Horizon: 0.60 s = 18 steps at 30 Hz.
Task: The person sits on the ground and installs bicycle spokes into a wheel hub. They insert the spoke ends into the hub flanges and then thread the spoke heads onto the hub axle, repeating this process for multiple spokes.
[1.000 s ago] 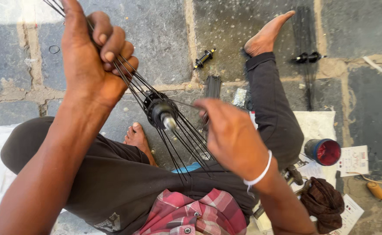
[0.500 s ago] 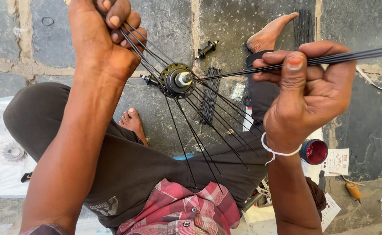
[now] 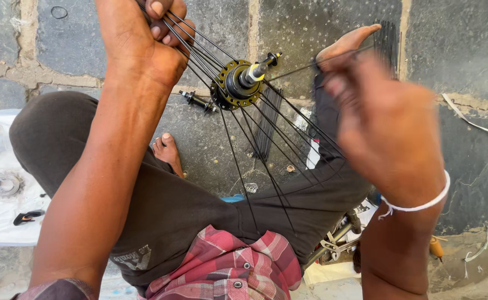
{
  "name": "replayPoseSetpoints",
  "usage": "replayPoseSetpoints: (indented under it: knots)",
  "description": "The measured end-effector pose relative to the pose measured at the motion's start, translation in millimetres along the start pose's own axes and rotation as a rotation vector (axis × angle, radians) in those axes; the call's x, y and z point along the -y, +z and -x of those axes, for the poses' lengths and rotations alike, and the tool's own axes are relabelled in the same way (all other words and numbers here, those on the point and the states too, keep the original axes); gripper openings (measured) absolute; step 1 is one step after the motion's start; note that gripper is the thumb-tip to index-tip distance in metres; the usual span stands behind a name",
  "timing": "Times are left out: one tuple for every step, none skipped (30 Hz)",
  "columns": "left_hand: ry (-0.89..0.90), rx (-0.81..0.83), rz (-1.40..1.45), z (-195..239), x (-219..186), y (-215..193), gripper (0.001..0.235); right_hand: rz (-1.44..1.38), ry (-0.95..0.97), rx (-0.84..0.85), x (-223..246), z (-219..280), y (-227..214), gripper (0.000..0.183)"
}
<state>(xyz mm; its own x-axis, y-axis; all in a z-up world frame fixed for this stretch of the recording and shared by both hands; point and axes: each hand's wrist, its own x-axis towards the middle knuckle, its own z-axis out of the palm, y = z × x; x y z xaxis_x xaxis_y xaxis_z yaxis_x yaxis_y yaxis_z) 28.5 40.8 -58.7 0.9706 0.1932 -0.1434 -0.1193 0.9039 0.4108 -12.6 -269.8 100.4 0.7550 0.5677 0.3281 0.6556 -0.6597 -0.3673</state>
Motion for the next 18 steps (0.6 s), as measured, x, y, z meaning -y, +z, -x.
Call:
replayPoseSetpoints:
  knots:
    - [0.004, 0.004, 0.023, -2, 0, 1, 0.04, -0.003, 0.031, -0.128, 1, 3, -3, 0.011]
    - [0.012, -0.006, 0.035, -3, 1, 0, 0.04, -0.008, 0.055, -0.249, -1, 6, -7, 0.015]
    - [0.02, -0.015, 0.046, -4, 2, 1, 0.039, -0.061, 0.073, -0.393, -2, 9, -8, 0.014]
    - [0.033, -0.03, 0.055, -3, 1, 0, 0.038, -0.106, 0.08, -0.483, 0, 15, -6, 0.013]
    - [0.035, -0.025, 0.055, -2, 1, 0, 0.038, -0.188, 0.076, -0.544, 3, 21, -3, 0.012]
    - [0.033, -0.015, 0.048, -2, 3, 3, 0.038, -0.253, 0.069, -0.59, 8, 27, 0, 0.011]
    - [0.031, -0.004, 0.041, -2, 4, 5, 0.038, -0.305, 0.062, -0.625, 13, 32, 5, 0.01]
    - [0.033, 0.005, 0.046, -3, 5, 7, 0.038, -0.33, 0.055, -0.64, 17, 34, 8, 0.01]
    - [0.034, 0.013, 0.051, -3, 6, 8, 0.039, -0.352, 0.05, -0.651, 20, 35, 12, 0.011]
    - [0.036, 0.02, 0.057, -2, 7, 9, 0.039, -0.366, 0.044, -0.656, 23, 35, 16, 0.012]
    - [0.042, 0.011, 0.044, -2, 9, 9, 0.038, -0.375, 0.043, -0.654, 24, 34, 19, 0.013]
    - [0.05, 0.002, 0.032, -2, 9, 9, 0.038, -0.381, 0.043, -0.653, 26, 32, 23, 0.014]
    - [0.058, -0.007, 0.019, -1, 10, 10, 0.038, -0.39, 0.043, -0.652, 27, 30, 27, 0.015]
    - [0.068, -0.01, -0.005, -1, 11, 10, 0.038, -0.397, 0.04, -0.655, 27, 29, 29, 0.017]
    - [0.078, -0.013, -0.029, 0, 11, 11, 0.039, -0.398, 0.047, -0.652, 28, 28, 32, 0.019]
    - [0.087, -0.015, -0.056, 0, 11, 12, 0.039, -0.403, 0.055, -0.66, 30, 28, 33, 0.018]
    - [0.079, -0.025, -0.012, 0, 12, 13, 0.039, -0.408, 0.062, -0.669, 31, 27, 35, 0.018]
    - [0.07, -0.032, 0.032, -1, 12, 15, 0.04, -0.414, 0.067, -0.682, 32, 28, 36, 0.018]
